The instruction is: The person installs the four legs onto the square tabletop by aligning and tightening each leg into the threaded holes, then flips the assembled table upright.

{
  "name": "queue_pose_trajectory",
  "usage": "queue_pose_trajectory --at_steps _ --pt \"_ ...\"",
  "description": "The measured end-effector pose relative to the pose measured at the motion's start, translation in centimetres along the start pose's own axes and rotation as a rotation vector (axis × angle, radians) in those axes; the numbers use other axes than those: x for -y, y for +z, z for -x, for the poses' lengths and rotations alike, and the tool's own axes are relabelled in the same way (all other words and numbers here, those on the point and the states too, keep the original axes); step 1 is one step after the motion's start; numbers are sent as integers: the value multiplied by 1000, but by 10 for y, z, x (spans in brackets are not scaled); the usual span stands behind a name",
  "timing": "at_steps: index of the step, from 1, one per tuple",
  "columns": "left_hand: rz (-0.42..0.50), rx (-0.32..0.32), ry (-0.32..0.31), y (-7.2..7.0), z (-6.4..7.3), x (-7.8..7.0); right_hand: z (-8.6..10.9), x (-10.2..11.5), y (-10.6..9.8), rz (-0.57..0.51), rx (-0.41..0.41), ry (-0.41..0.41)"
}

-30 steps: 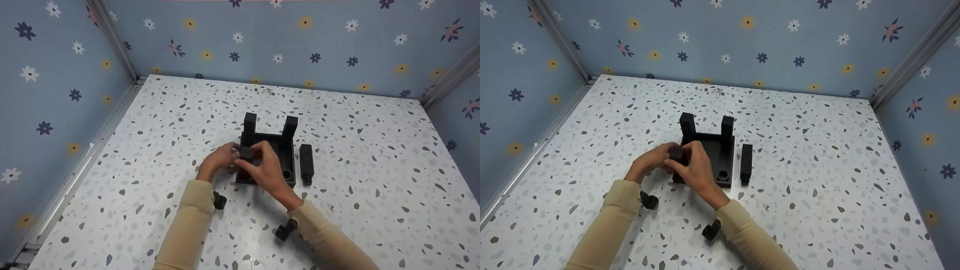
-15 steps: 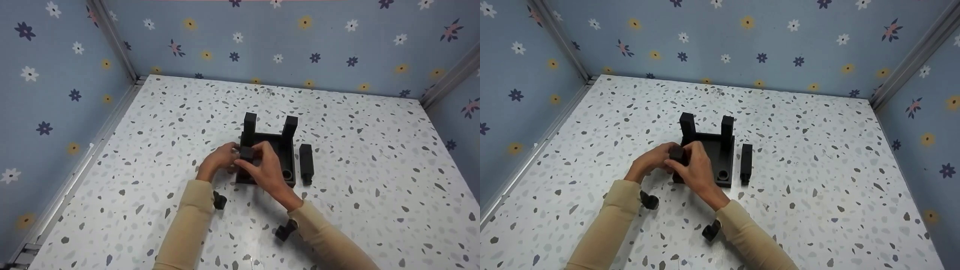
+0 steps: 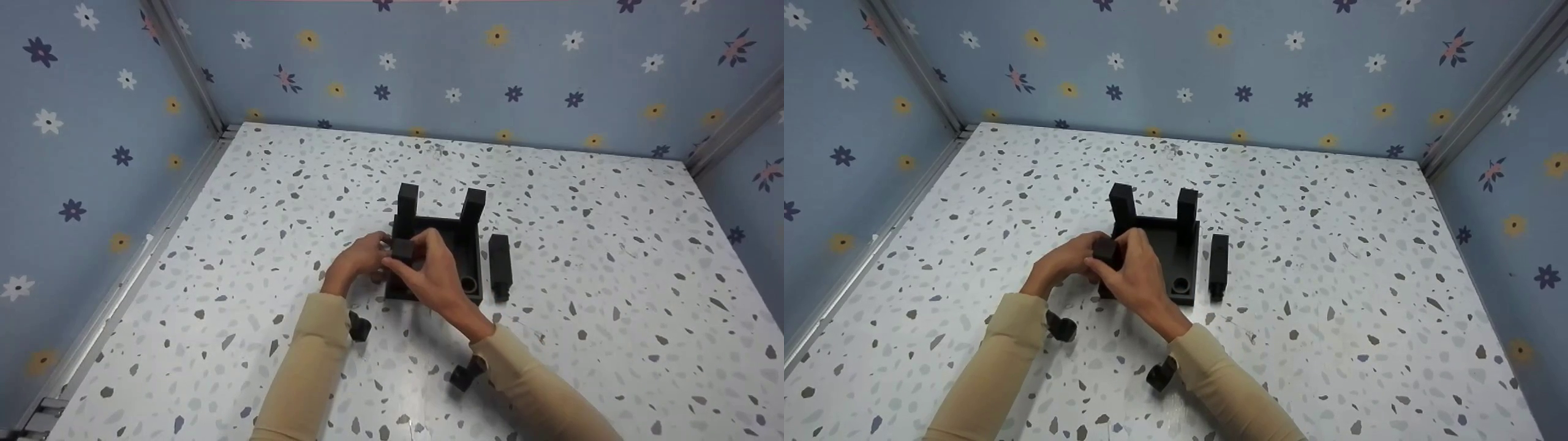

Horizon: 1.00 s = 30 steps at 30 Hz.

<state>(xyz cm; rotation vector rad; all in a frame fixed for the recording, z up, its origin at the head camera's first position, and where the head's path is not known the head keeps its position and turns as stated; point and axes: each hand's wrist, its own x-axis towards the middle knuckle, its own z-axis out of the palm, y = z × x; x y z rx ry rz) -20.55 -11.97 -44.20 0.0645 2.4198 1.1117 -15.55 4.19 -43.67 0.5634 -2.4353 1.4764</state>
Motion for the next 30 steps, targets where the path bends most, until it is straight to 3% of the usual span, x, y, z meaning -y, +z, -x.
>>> queue_pose_trajectory --at_steps 10,30 --pt "33 10 -11 -1 0 -1 0 2 1 47 -4 24" --pt "72 35 -47 -1 -2 -1 0 -1 1 -40 -13 21"
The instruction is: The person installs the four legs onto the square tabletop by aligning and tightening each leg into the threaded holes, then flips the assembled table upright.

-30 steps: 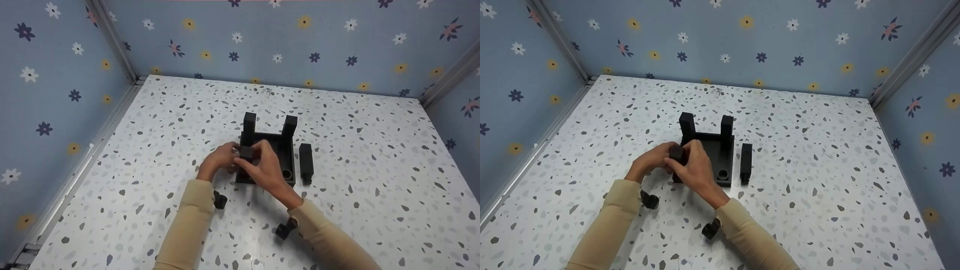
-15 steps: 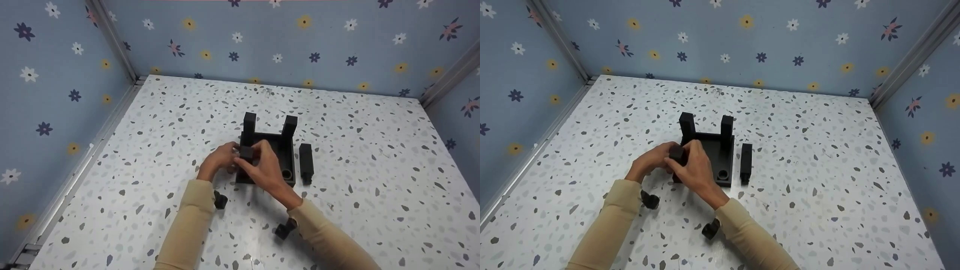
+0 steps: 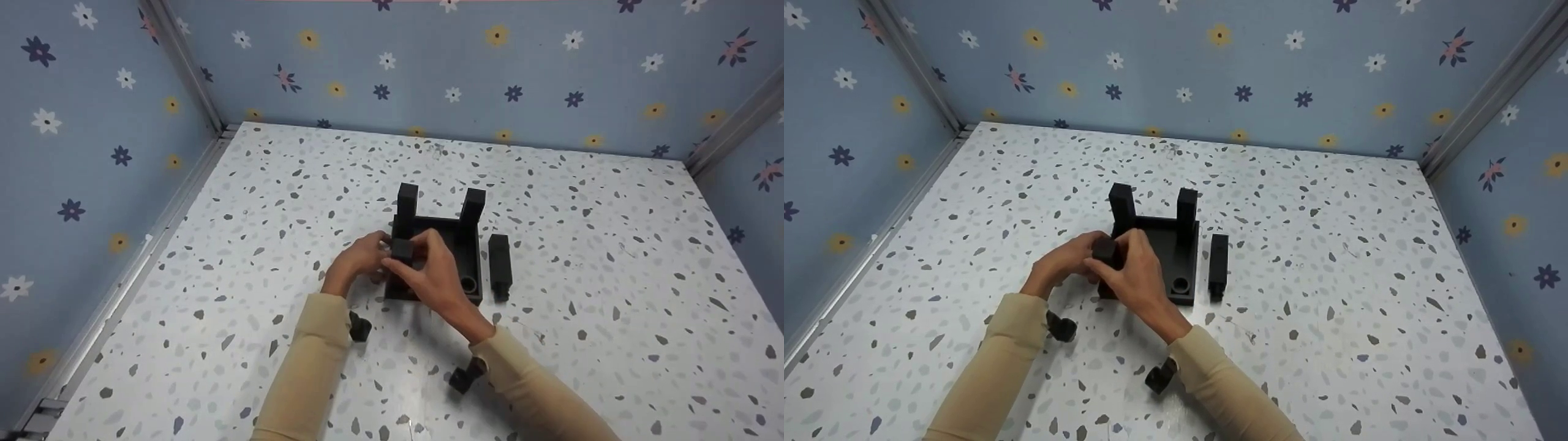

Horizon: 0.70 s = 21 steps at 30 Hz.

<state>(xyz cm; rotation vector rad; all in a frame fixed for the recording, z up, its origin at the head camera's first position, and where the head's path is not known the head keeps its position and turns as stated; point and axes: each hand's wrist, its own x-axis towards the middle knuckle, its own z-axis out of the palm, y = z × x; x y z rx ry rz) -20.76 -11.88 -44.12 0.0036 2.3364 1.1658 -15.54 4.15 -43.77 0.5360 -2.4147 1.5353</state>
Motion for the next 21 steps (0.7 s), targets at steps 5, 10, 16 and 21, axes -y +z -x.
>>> queue_pose_trajectory --at_steps 5,10,16,21 --pt "3 -2 -2 -1 0 0 0 0 -1 -34 21 7" --pt "-24 -10 3 0 -1 0 1 -1 -5 -72 42 5" --pt "-66 -30 4 0 -2 0 2 -1 -13 -85 65 7" --pt "10 -14 -4 1 -3 0 1 -2 -22 -117 56 7"
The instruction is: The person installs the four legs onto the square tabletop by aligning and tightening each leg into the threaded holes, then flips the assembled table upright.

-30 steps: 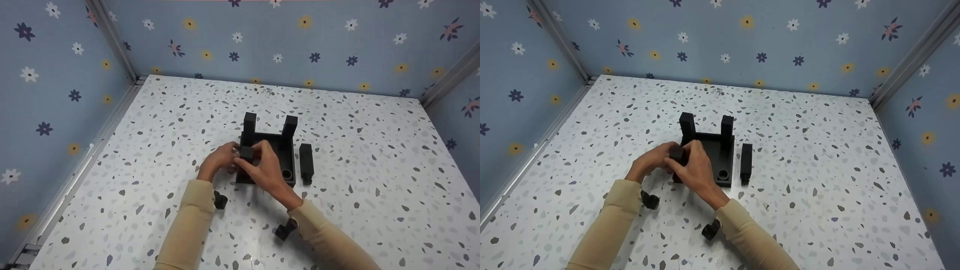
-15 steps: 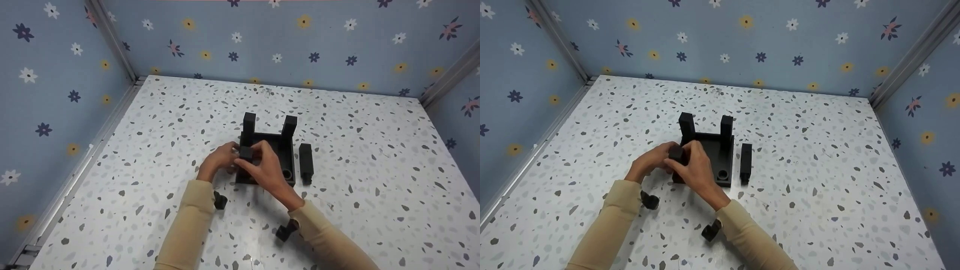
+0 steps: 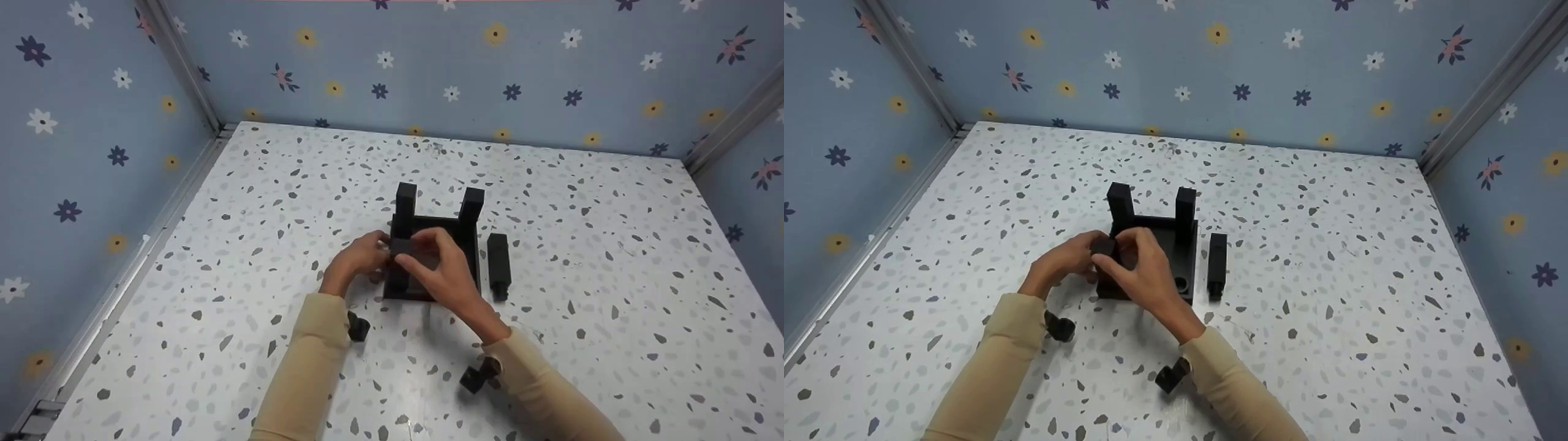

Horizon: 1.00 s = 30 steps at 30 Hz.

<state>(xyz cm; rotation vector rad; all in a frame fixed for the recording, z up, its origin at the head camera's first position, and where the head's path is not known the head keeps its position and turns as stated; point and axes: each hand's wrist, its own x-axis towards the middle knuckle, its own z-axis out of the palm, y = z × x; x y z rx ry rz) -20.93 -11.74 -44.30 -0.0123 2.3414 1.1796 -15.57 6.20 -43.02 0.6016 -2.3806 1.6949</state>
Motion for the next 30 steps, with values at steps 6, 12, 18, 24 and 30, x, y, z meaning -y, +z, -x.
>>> queue_pose_trajectory --at_steps 6,12,18,24,30 --pt "65 16 -19 1 -1 0 -3 2 -13 0 -68 17" --pt "49 23 -7 0 1 0 -7 -3 -30 41 -132 48" --pt "46 24 -13 0 1 -1 -8 -9 -45 74 -186 91" --pt "33 14 -20 0 0 -1 -7 -15 -57 88 -228 150" --pt "6 4 -8 1 1 0 -7 -22 -66 88 -255 199"
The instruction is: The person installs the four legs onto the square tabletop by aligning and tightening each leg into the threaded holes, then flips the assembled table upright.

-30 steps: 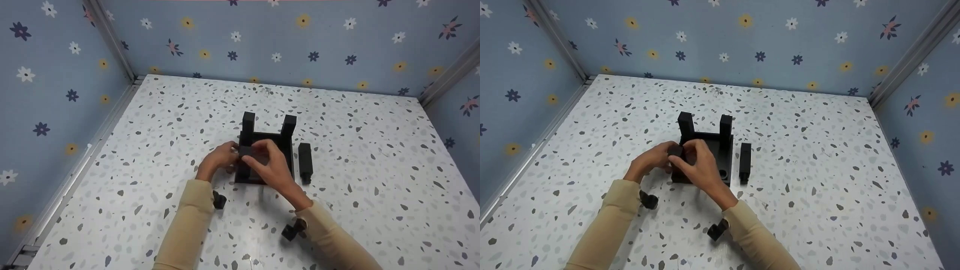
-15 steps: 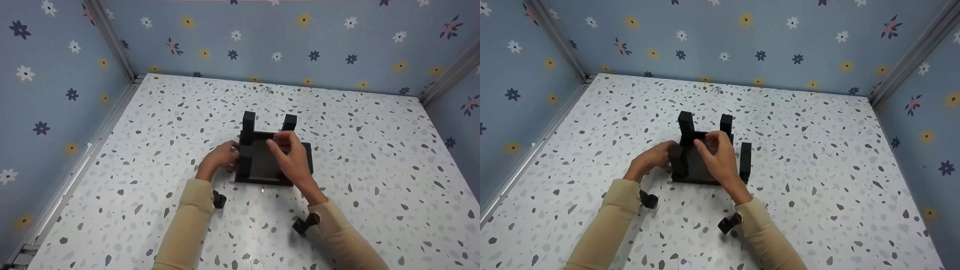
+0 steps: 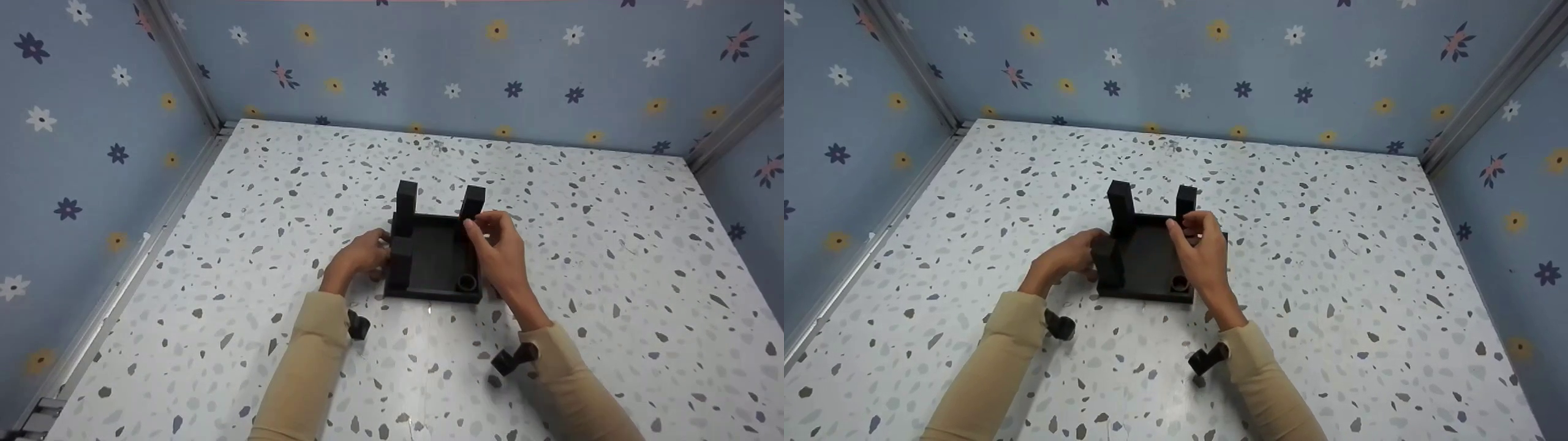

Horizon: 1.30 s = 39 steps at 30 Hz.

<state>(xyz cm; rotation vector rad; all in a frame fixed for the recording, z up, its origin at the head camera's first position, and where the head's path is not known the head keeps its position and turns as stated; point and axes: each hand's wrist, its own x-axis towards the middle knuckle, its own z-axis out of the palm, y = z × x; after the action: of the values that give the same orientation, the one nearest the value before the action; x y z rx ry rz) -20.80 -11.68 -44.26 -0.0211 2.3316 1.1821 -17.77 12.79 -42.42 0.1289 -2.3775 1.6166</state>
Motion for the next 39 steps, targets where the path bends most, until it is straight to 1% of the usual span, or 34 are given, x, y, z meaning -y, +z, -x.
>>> queue_pose_trajectory --at_steps 4,12,18,26,28,33,39 --pt "-17 -13 12 0 0 0 -3 -7 -6 10 -23 38" --pt "-16 -10 27 0 0 0 -10 -22 -17 67 -61 138" --pt "-42 -17 38 -1 1 0 -13 -29 -24 80 -61 200" --pt "-65 -16 43 -1 0 1 -15 -38 -28 94 -59 278" --pt "-57 -7 40 -1 -1 0 -16 -40 -29 99 -62 290" --pt "2 22 8 -1 -2 0 -18 -43 -32 97 -74 315" --pt "-7 20 4 -1 -2 0 -19 -47 -35 93 -72 323"
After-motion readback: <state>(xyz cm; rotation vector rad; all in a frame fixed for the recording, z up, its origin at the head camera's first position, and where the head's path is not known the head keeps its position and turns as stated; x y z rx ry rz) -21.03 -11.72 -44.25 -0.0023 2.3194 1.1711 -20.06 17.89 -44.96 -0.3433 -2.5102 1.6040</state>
